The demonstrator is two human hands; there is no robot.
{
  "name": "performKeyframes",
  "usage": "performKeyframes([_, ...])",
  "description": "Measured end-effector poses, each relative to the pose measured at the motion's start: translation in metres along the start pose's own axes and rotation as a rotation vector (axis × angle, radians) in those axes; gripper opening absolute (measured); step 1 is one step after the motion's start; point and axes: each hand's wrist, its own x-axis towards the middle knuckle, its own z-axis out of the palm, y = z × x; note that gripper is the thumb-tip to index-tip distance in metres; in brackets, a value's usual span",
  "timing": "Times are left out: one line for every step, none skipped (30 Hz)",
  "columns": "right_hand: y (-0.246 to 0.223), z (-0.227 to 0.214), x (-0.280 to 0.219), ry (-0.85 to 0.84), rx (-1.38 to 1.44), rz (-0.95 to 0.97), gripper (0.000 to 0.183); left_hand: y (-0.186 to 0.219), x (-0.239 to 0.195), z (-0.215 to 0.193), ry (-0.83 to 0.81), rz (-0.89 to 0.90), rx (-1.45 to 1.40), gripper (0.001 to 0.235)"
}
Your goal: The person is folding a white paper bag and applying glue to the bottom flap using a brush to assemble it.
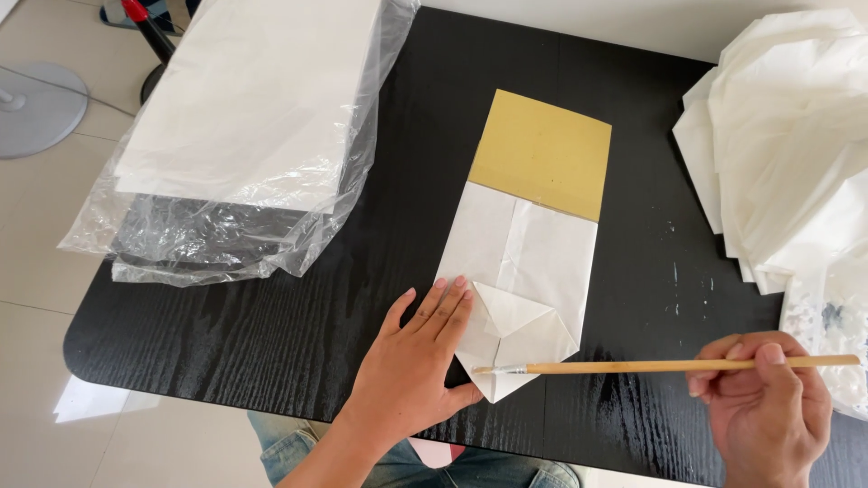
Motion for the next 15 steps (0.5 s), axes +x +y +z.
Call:
performKeyframes([-0.001,-0.001,-0.001,0.002,-0.003,0.0,0.029,0.0,0.0,0.001,0.0,0.002,-0.003,0.106])
performKeyframes([-0.002,-0.002,0.0,0.01,-0.004,-0.001,0.03,0.0,0.0,0.002,-0.002,0.001,0.015,0.108])
performKeyframes([-0.002,-0.002,0.0,0.017,-0.004,-0.002,0.032,0.0,-0.001,0.003,-0.003,0.0,0.034,0.111])
performKeyframes([0.0,-0.004,0.003,0.014,-0.007,0.0,0.032,0.0,0.0,0.002,-0.004,-0.004,0.031,0.111])
performKeyframes([0.002,-0.007,0.006,0.024,0.01,-0.025,0.032,0.0,0.0,0.001,0.005,-0.003,0.026,0.108])
performKeyframes([0.004,-0.009,0.008,0.038,0.027,-0.048,0.033,0.0,0.0,0.0,0.011,0.0,0.021,0.106])
performKeyframes([0.003,-0.008,0.006,0.04,0.025,-0.044,0.033,0.001,-0.001,0.001,0.007,0.0,0.018,0.106])
performKeyframes([0.003,-0.007,0.008,0.038,0.025,-0.037,0.032,0.001,-0.001,0.0,0.0,-0.004,0.009,0.106])
performKeyframes([0.002,-0.005,0.01,0.036,0.024,-0.03,0.03,0.001,0.0,0.0,-0.007,-0.008,-0.001,0.107])
performKeyframes([0.0,-0.002,0.01,0.036,0.023,-0.032,0.03,0.0,0.0,0.001,-0.004,-0.007,-0.002,0.107])
performKeyframes([-0.002,0.002,0.01,-0.003,0.007,-0.029,0.03,0.0,0.0,0.002,-0.01,-0.007,0.003,0.108])
performKeyframes([-0.004,0.005,0.009,-0.042,-0.009,-0.024,0.03,-0.001,0.0,0.003,-0.019,-0.008,0.008,0.11])
performKeyframes([-0.004,0.003,0.009,-0.042,-0.01,-0.024,0.03,-0.001,0.0,0.004,-0.018,-0.008,0.006,0.11])
performKeyframes([-0.004,0.002,0.009,-0.045,-0.008,-0.018,0.029,0.0,-0.001,0.004,-0.006,-0.006,0.022,0.111])
performKeyframes([-0.003,0.0,0.009,-0.047,-0.005,-0.012,0.029,0.0,-0.001,0.004,0.006,-0.004,0.039,0.112])
